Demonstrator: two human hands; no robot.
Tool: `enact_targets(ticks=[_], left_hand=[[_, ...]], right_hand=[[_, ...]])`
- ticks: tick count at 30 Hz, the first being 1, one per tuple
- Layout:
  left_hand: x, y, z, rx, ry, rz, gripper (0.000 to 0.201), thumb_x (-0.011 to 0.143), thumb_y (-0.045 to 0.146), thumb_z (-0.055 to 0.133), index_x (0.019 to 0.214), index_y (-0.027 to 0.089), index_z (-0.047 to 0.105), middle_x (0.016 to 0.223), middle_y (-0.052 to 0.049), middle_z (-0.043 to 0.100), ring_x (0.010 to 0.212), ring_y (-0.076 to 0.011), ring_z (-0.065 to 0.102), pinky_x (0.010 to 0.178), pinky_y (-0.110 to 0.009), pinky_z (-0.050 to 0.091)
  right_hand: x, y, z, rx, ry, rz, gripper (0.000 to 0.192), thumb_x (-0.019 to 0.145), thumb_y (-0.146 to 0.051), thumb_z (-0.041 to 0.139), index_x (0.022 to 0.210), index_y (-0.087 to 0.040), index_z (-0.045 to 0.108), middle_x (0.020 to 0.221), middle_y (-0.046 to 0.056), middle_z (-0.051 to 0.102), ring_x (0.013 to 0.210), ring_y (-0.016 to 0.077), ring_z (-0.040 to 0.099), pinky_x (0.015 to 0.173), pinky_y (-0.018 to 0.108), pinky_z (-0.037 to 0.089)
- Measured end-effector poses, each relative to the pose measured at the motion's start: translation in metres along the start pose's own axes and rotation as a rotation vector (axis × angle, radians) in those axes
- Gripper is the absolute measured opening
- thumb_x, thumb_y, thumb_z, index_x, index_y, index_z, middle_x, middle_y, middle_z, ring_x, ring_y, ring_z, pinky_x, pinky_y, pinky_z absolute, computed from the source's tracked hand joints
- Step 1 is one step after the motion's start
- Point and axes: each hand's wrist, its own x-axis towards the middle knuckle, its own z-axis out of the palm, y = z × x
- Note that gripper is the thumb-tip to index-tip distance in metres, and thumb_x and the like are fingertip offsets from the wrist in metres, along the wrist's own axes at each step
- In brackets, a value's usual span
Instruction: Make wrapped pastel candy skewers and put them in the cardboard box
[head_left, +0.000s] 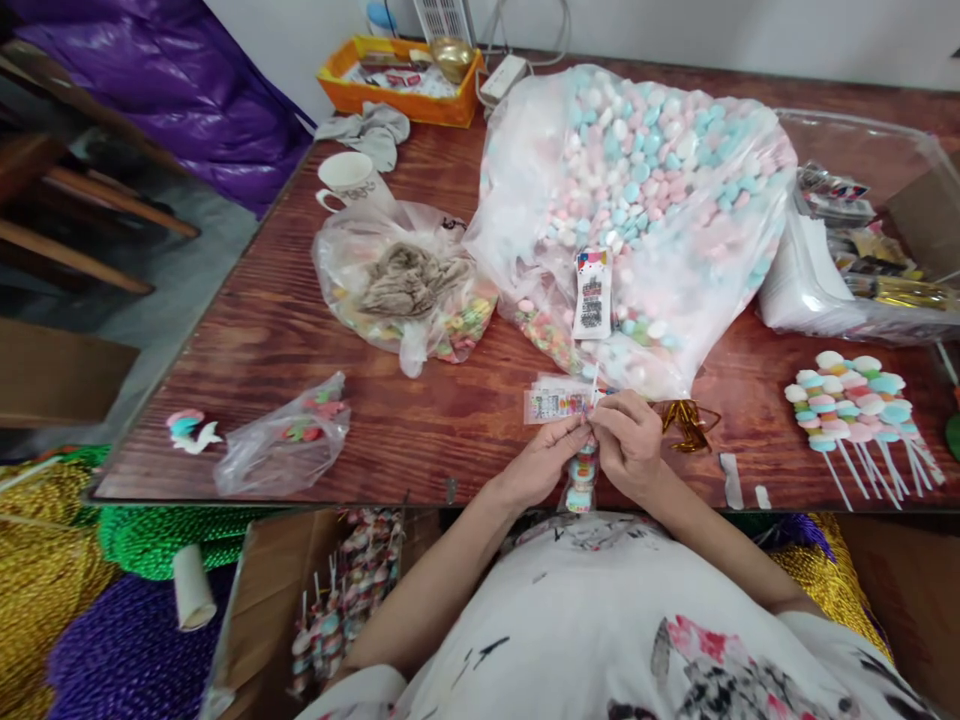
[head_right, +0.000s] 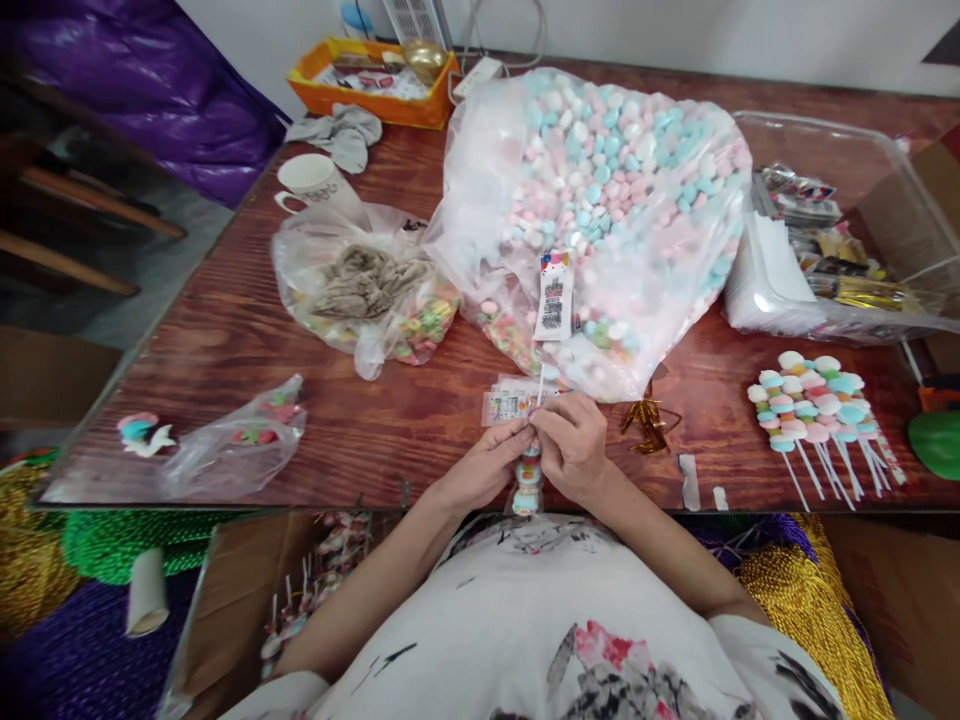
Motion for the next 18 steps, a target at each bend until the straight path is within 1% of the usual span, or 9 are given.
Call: enact_targets(ticks=[3,5,7,9,11,13,15,17,18], left_hand=[[0.002,0.008,0.003,-0.083,0.005,-0.051,0.031,0.073,0.039,0.078,0.070,0.013,0.062,0.068,0.001,0.058,0.066,-0.0092,0.052,0.067,-0.020,0.044],[0.001,0.013,0.003,-0.093,-0.025,-0.072,0.029,0.075,0.037,0.075,0.068,0.013,0.060,0.068,-0.002,0.061,0.066,-0.0110,0.056,0.067,-0.021,0.045],[0.000,0.016,0.000,-0.061,-0.063,-0.089,0.028,0.078,0.037,0.069,0.066,0.014,0.058,0.068,-0.005,0.066,0.066,-0.0126,0.059,0.065,-0.022,0.044],[-0.002,0.017,-0.007,-0.022,-0.113,-0.130,0.029,0.079,0.037,0.066,0.064,0.015,0.055,0.066,-0.006,0.067,0.061,-0.0135,0.061,0.061,-0.023,0.044],[-0.004,0.017,-0.013,0.003,-0.198,-0.201,0.030,0.078,0.038,0.066,0.063,0.015,0.053,0.061,-0.004,0.064,0.056,-0.0148,0.062,0.059,-0.025,0.046],[-0.006,0.018,-0.017,0.048,-0.297,-0.274,0.031,0.077,0.039,0.066,0.064,0.016,0.052,0.058,-0.002,0.060,0.053,-0.0148,0.060,0.057,-0.026,0.047],[-0.008,0.021,-0.017,0.158,-0.399,-0.304,0.031,0.080,0.042,0.063,0.067,0.016,0.051,0.059,-0.001,0.057,0.053,-0.0135,0.057,0.056,-0.026,0.047],[-0.011,0.026,-0.013,0.395,-0.473,-0.250,0.029,0.086,0.041,0.054,0.071,0.017,0.051,0.062,-0.001,0.057,0.056,-0.0139,0.056,0.058,-0.028,0.047],[-0.012,0.028,-0.011,0.575,-0.469,-0.181,0.027,0.088,0.038,0.050,0.072,0.017,0.051,0.065,-0.002,0.057,0.059,-0.0149,0.056,0.061,-0.029,0.048]], right_hand=[[0.001,0.001,-0.001,0.102,0.027,0.219,0.011,0.088,-0.016,0.053,0.085,-0.022,0.062,0.070,0.000,0.059,0.067,0.0160,0.058,0.064,0.030,0.048],[0.002,0.003,-0.010,0.010,0.019,0.204,0.012,0.090,-0.017,0.052,0.093,-0.022,0.062,0.077,0.002,0.063,0.073,0.0177,0.060,0.067,0.033,0.049],[0.004,0.006,-0.023,-0.199,-0.062,-0.007,0.022,0.089,-0.016,0.054,0.106,-0.024,0.064,0.102,0.008,0.069,0.094,0.0222,0.062,0.081,0.039,0.048],[0.009,0.008,-0.037,-0.398,-0.210,-0.312,0.032,0.088,-0.014,0.056,0.116,-0.028,0.064,0.125,0.008,0.065,0.116,0.0265,0.056,0.094,0.046,0.041],[0.015,0.009,-0.047,-0.499,-0.354,-0.561,0.034,0.089,-0.013,0.056,0.119,-0.028,0.062,0.130,0.005,0.064,0.126,0.0268,0.049,0.099,0.048,0.034],[0.021,0.007,-0.054,-0.506,-0.453,-0.717,0.028,0.092,-0.012,0.053,0.116,-0.023,0.062,0.122,0.004,0.068,0.127,0.0245,0.048,0.099,0.048,0.031],[0.025,0.004,-0.056,-0.480,-0.535,-0.792,0.019,0.094,-0.010,0.049,0.102,-0.020,0.063,0.102,0.003,0.072,0.115,0.0213,0.053,0.098,0.048,0.030],[0.028,0.000,-0.055,-0.481,-0.637,-0.767,0.019,0.095,-0.011,0.047,0.086,-0.020,0.061,0.080,0.001,0.068,0.096,0.0195,0.056,0.093,0.046,0.031],[0.028,-0.002,-0.053,-0.502,-0.693,-0.706,0.019,0.093,-0.012,0.047,0.081,-0.020,0.060,0.074,0.002,0.066,0.089,0.0195,0.054,0.089,0.045,0.032]])
